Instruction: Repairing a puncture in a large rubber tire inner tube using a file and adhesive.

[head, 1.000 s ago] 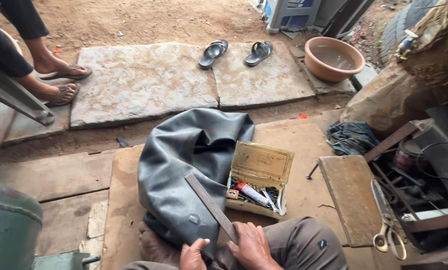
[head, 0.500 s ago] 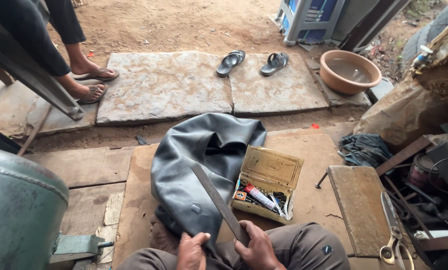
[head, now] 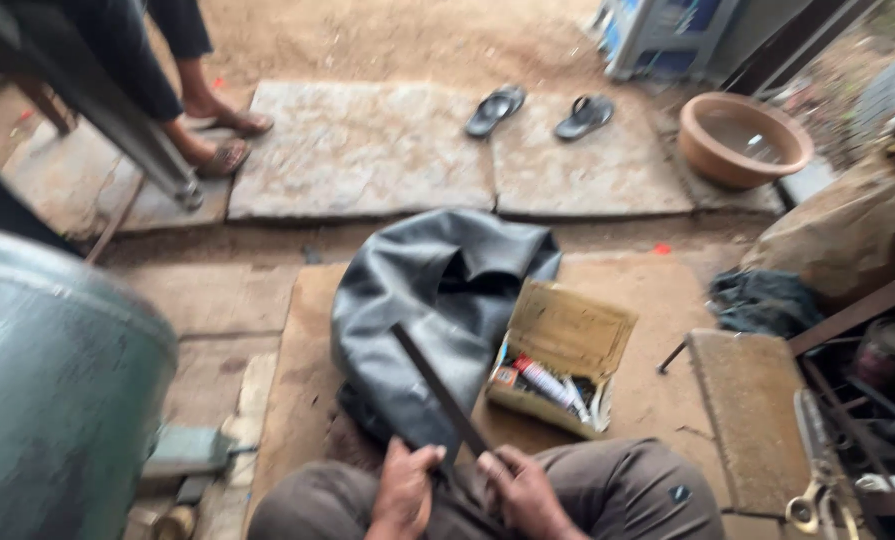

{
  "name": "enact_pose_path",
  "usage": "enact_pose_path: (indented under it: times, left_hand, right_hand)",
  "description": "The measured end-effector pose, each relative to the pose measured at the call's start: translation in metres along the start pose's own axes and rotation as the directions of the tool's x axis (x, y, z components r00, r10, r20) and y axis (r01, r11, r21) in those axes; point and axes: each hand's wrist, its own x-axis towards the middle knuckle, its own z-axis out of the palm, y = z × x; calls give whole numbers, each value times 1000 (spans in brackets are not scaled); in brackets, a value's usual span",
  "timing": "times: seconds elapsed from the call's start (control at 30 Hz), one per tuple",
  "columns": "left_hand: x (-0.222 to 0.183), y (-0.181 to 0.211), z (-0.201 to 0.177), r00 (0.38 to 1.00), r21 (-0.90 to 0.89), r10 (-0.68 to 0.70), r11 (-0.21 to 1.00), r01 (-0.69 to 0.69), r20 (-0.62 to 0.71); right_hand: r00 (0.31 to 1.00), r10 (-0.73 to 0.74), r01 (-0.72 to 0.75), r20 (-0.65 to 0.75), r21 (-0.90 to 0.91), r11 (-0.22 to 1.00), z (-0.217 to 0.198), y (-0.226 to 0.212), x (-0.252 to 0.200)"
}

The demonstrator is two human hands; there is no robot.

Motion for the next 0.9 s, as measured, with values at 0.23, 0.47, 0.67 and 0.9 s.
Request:
enact_pose_path:
  times: [0.23, 0.47, 0.67, 0.9]
  left_hand:
    - [-39, 49, 40, 1000, -5, -19, 1000, 20, 17]
    - [-32, 44, 31, 995, -86, -83, 992, 88, 64]
    - [-36, 52, 36, 992, -78, -95, 992, 102, 84]
    - [-39, 55, 38, 992, -59, -107, 992, 110, 61]
  right_hand:
    - [993, 109, -108, -38, 33, 994, 2, -46, -12]
    - [977, 211, -211, 5, 11, 977, 5, -62, -14]
    - [972, 236, -236, 5, -4, 972, 9, -65, -16]
    - [978, 181, -180, -102, 21, 983, 8, -55, -22]
